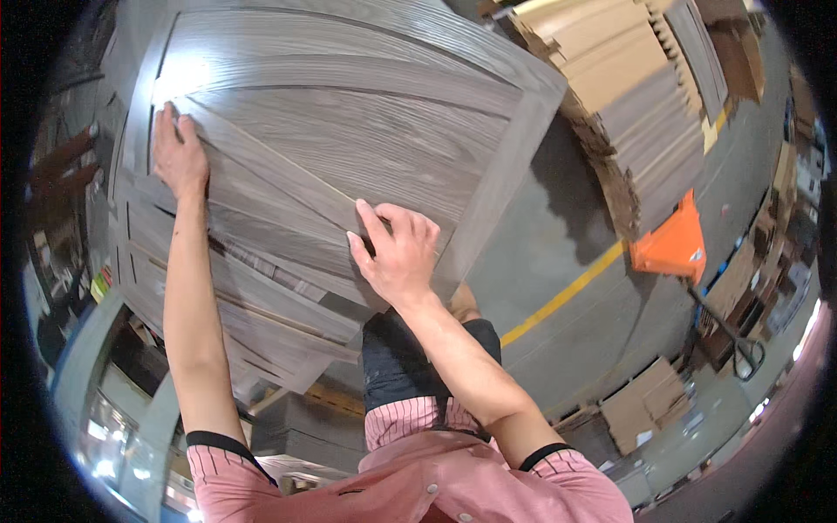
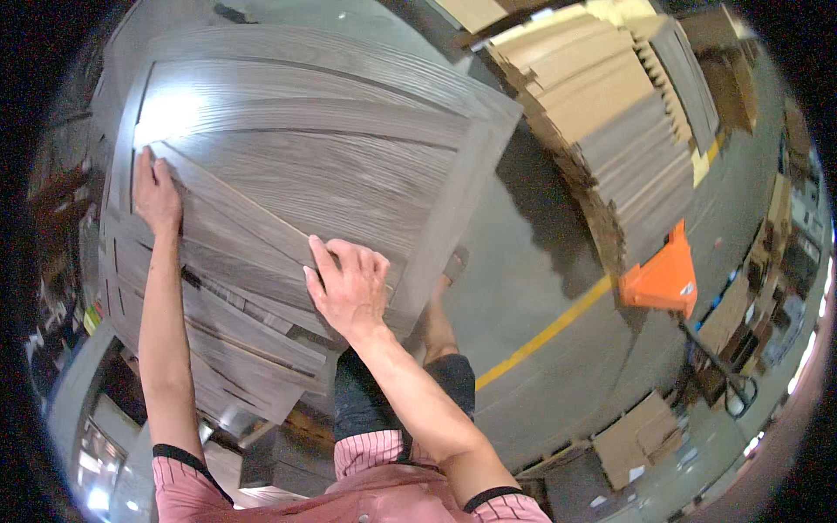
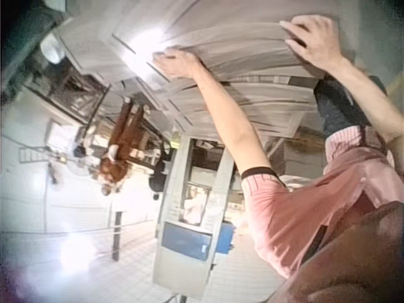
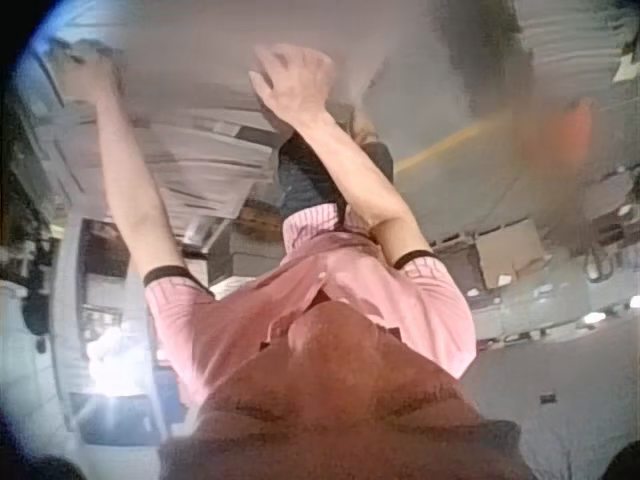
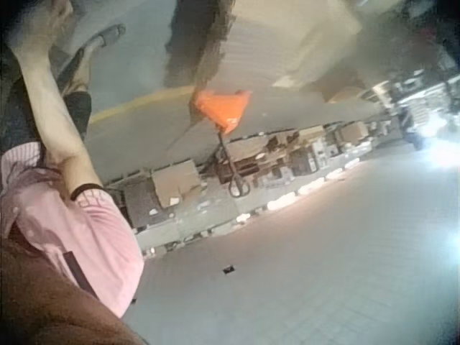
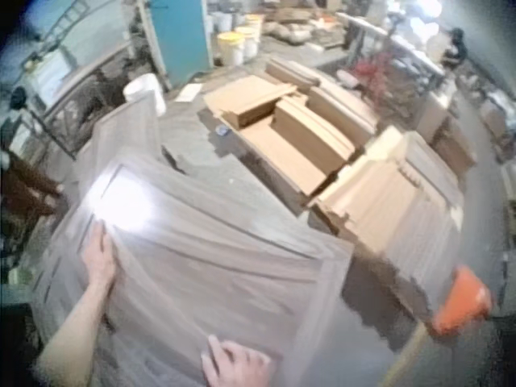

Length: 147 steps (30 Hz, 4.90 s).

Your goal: The person picks up thin wooden slats and fits them into diagonal recessed grooves on larger wood-grain panels, working through several panels in a stack.

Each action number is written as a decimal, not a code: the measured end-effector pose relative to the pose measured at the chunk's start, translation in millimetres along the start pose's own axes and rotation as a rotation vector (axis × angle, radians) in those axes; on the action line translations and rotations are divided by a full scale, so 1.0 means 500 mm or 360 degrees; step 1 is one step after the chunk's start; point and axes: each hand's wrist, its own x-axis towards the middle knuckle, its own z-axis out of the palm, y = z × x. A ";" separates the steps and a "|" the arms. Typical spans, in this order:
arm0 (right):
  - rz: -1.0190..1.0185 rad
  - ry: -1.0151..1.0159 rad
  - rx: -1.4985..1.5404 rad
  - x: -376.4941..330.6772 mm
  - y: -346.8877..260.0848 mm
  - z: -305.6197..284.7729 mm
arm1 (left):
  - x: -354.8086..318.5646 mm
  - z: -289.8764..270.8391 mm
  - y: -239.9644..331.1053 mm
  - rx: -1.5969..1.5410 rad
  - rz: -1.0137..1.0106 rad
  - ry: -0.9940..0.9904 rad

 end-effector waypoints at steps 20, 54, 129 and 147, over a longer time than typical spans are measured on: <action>-0.0023 0.0000 0.0084 -0.004 0.015 0.008 | 0.001 -0.006 -0.005 -0.0003 0.0095 0.0093; -0.0297 0.0095 -0.0264 -0.026 0.020 0.022 | -0.025 -0.067 0.060 -0.0006 -0.0207 -0.0101; -0.0315 -0.0010 -0.0427 -0.023 0.002 0.027 | 0.057 -0.070 0.050 -0.0038 0.0433 -0.0210; -0.0355 -0.0025 -0.0521 -0.016 -0.008 0.028 | -0.017 -0.077 0.098 -0.0172 0.0142 -0.0267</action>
